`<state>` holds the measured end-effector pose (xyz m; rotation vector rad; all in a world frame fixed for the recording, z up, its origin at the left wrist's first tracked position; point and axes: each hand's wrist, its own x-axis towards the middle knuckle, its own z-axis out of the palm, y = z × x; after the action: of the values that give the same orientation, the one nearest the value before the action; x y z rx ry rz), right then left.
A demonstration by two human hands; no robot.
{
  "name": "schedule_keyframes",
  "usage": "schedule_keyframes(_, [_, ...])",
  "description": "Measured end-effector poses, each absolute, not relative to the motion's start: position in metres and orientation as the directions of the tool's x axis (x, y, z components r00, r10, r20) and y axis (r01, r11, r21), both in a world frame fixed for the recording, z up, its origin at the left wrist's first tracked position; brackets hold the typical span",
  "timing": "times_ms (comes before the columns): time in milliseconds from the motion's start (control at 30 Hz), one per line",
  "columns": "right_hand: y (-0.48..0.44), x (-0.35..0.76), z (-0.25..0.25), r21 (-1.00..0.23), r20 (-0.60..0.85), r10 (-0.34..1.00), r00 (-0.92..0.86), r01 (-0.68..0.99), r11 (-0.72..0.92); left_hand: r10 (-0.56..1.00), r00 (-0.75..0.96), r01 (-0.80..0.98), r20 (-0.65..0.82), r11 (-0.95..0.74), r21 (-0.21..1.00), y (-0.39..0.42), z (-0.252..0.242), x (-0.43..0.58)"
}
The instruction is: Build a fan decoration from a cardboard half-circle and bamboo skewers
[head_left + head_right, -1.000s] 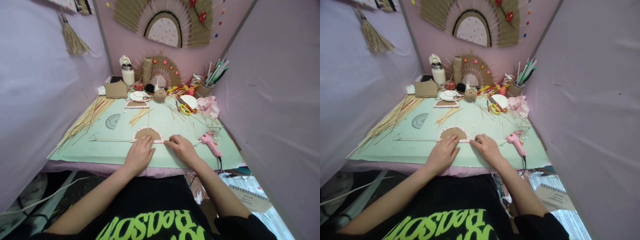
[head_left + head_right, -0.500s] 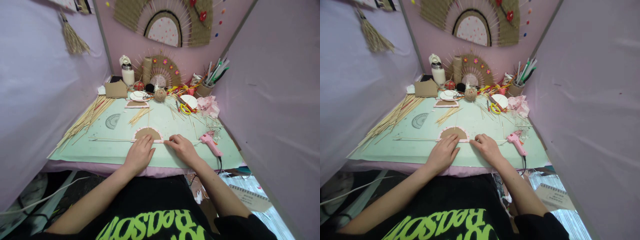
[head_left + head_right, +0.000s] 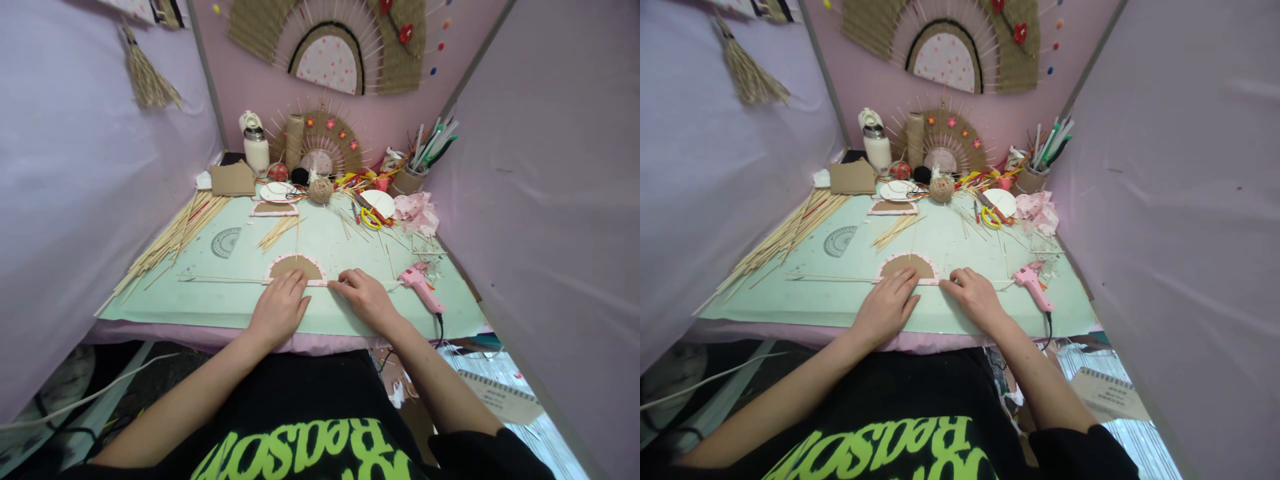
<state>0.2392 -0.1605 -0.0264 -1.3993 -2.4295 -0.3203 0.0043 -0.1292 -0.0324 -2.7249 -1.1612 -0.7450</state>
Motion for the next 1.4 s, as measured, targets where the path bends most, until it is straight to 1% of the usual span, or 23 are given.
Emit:
schedule_keyframes(200, [-0.1600, 0.2393, -0.0270, 0.041, 0.386, 0.792, -0.472, 0.867, 0.496, 0.652, 0.602, 0.700, 0.461, -0.709, 0.088, -0.1292, -0.0317, 0.0042])
schedule_keyframes(667, [-0.1581, 0.2401, -0.0240, 0.026, 0.375, 0.786, -0.491, 0.853, 0.520, 0.645, 0.604, 0.696, 0.468, -0.713, 0.086, -0.1290, -0.0317, 0.0042])
schedule_keyframes(900, [-0.1572, 0.2413, -0.0256, 0.014, 0.384, 0.783, -0.490, 0.850, 0.526, 0.627, 0.606, 0.699, 0.490, -0.713, 0.048, -0.1293, -0.0325, 0.0042])
schedule_keyframes(1400, [-0.1564, 0.2412, -0.0264, 0.024, 0.392, 0.779, -0.489, 0.852, 0.523, 0.632, 0.610, 0.701, 0.479, -0.712, 0.046, -0.1290, -0.0339, 0.0038])
